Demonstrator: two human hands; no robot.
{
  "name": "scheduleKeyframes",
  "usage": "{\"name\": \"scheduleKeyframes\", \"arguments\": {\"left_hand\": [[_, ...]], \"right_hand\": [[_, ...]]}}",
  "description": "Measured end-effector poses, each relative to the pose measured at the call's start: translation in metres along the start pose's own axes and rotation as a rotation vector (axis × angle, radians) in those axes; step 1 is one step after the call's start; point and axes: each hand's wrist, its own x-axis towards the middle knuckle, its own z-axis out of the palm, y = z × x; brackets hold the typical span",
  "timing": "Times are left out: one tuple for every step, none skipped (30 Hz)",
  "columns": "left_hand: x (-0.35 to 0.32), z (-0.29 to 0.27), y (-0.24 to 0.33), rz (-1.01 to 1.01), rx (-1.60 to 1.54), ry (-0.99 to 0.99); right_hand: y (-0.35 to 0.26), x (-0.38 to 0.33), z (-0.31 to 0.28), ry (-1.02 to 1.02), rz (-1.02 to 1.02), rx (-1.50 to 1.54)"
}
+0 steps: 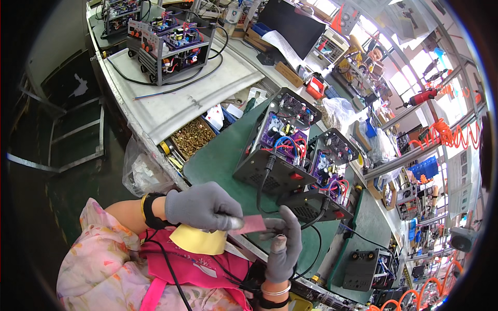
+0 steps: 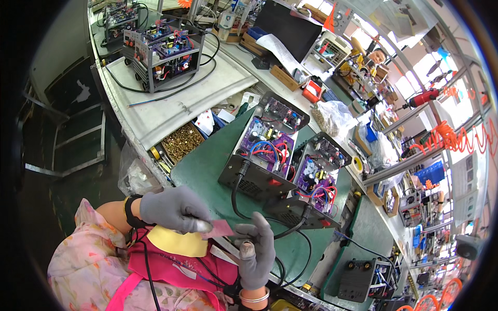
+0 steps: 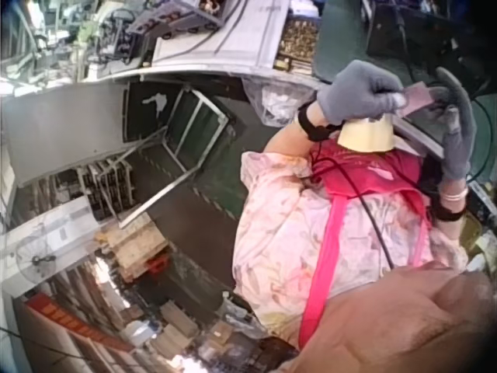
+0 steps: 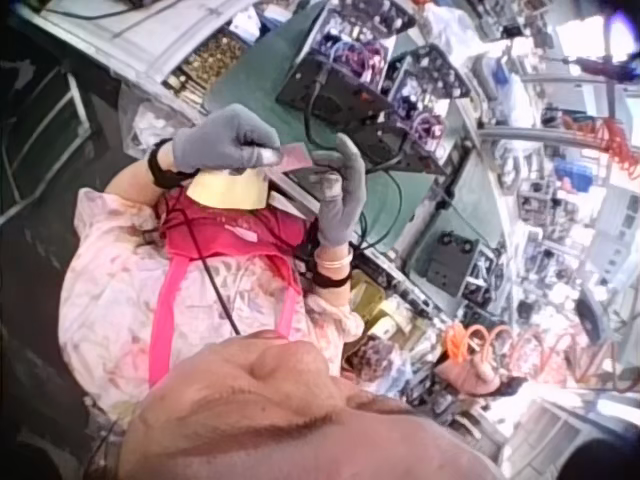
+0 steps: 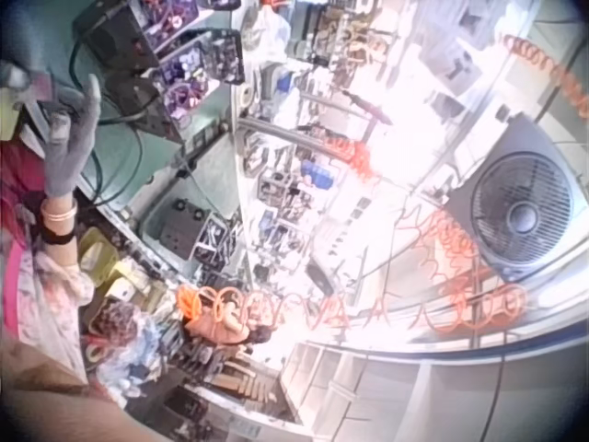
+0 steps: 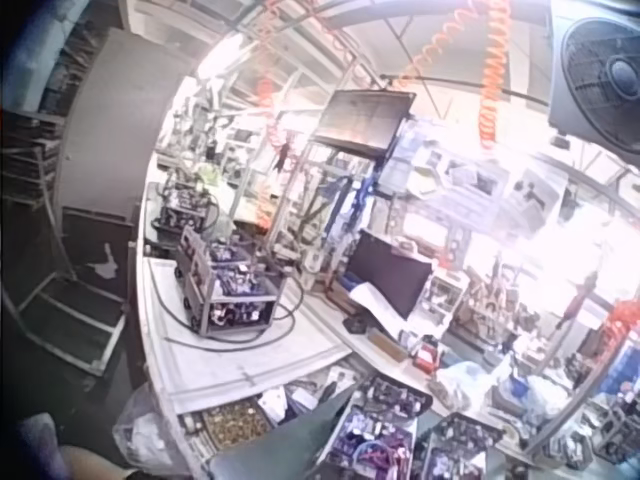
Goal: Assembling, cleaning with compressed air, and labeling electronic units on a factory production line.
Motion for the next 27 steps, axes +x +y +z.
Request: {"name": "scheduleKeyframes", "arguments": {"left_hand": [[0.0,0.0,-0.002,-0.001,-0.001,0.0],[0.001,0.001,-0.007,0.049,0.076,-0.062],[0.003,0.001,-0.009,0.101,0.154,-0.123],[0.003,0.001,-0.007,0.092,0.239,-0.141],[0.003,0.002,-0.008,0.091,0.235,-0.137],[0.003,0.004,-0.009,0.095,0.253,-0.094],[0.003,0.005,-0.01,0.097,0.269,-0.049],[0.001,0.005,-0.006,0.095,0.264,-0.045],[-0.002,0.003,0.001,-0.014,0.19,0.072],[-0.004,0.002,0.003,-0.124,0.114,0.188],[-0.006,0.001,-0.001,-0.126,0.108,0.186],[-0.009,-0.001,-0.008,-0.115,0.033,0.201],[-0.014,-0.002,-0.016,-0.106,-0.045,0.223],[-0.016,-0.002,-0.023,-0.134,-0.039,0.198],[-0.02,-0.001,-0.027,-0.14,-0.047,0.204],[-0.025,0.0,-0.03,-0.156,-0.071,0.176],[-0.028,0.0,-0.034,-0.172,-0.096,0.15],[-0.03,0.001,-0.036,-0.201,-0.137,0.145],[-0.032,0.001,-0.036,-0.203,-0.144,0.152],[-0.035,0.001,-0.036,-0.187,-0.132,0.147],[-0.037,0.0,-0.037,-0.171,-0.119,0.142],[-0.039,-0.002,-0.041,-0.176,-0.136,0.149],[-0.04,-0.005,-0.046,-0.145,-0.118,0.153],[-0.041,-0.005,-0.047,-0.114,-0.091,0.156],[-0.042,-0.004,-0.049,-0.118,-0.099,0.16],[-0.043,-0.003,-0.052,-0.11,-0.086,0.163],[-0.044,-0.002,-0.054,-0.103,-0.073,0.166]], "right_hand": [[-0.003,0.005,-0.004,-0.083,-0.02,0.029],[-0.008,0.011,-0.008,-0.083,-0.018,0.029],[-0.015,0.017,-0.012,-0.273,-0.047,-0.148],[-0.018,0.02,-0.013,-0.463,-0.075,-0.326],[-0.018,0.019,-0.012,-0.468,-0.073,-0.326],[-0.018,0.018,-0.012,-0.419,-0.063,-0.372],[-0.017,0.017,-0.011,-0.371,-0.052,-0.418],[-0.007,0.018,-0.012,-0.276,-0.148,-0.397],[-0.003,0.018,-0.008,-0.276,-0.143,-0.399],[0.001,0.02,-0.002,-0.046,-0.054,-0.199],[0.005,0.024,0.002,0.184,0.035,0.001],[0.018,0.03,0.003,0.227,-0.041,0.089],[0.025,0.036,0.01,0.272,-0.071,0.048],[0.033,0.043,0.014,0.312,-0.131,-0.006],[0.041,0.049,0.017,0.349,-0.19,-0.061],[0.044,0.056,0.02,0.378,-0.204,-0.066],[0.057,0.062,0.017,0.39,-0.237,-0.118],[0.065,0.067,0.016,0.395,-0.221,-0.081],[0.068,0.071,0.015,0.4,-0.206,-0.045],[0.073,0.074,0.012,0.392,-0.201,-0.047],[0.08,0.078,0.007,0.326,-0.215,-0.051],[0.085,0.08,0.008,0.255,-0.221,-0.061],[0.086,0.082,0.011,0.243,-0.209,-0.068],[0.084,0.083,0.014,0.21,-0.223,-0.102],[0.083,0.085,0.016,0.177,-0.238,-0.136],[0.086,0.086,0.017,0.17,-0.231,-0.139],[0.092,0.088,0.017,0.18,-0.24,-0.116]]}}
